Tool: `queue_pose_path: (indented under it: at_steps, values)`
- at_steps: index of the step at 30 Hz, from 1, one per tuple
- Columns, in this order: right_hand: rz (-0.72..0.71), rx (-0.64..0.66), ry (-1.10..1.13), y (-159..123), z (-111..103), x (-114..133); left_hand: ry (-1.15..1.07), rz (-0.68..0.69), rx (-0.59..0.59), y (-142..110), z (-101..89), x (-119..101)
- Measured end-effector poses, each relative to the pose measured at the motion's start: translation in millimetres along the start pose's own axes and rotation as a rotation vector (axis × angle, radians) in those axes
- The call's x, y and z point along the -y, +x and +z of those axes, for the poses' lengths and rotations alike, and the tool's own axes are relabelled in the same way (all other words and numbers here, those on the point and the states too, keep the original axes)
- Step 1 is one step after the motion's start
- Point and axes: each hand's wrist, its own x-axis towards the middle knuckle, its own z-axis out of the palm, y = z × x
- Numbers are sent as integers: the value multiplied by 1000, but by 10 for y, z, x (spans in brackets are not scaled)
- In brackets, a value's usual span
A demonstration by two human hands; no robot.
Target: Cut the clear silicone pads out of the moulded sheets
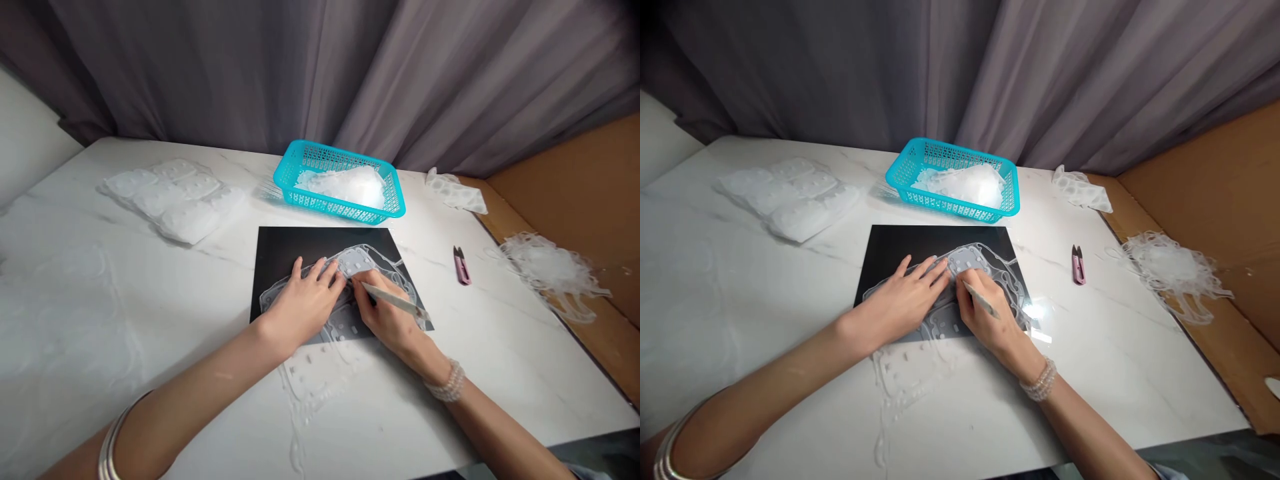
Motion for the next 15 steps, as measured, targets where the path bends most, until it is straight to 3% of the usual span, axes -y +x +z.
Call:
queue_pose_path:
  at_steps: [6, 11, 15]
  values:
    - [-95, -73, -31, 36, 94, -94, -4, -41, -3, -19, -39, -50]
    - [-149, -8, -104, 57, 55, -42, -28, -45, 34, -24, -53, -53]
    - [-276, 51, -302, 81, 12, 34, -27, -28, 65, -20, -39, -33]
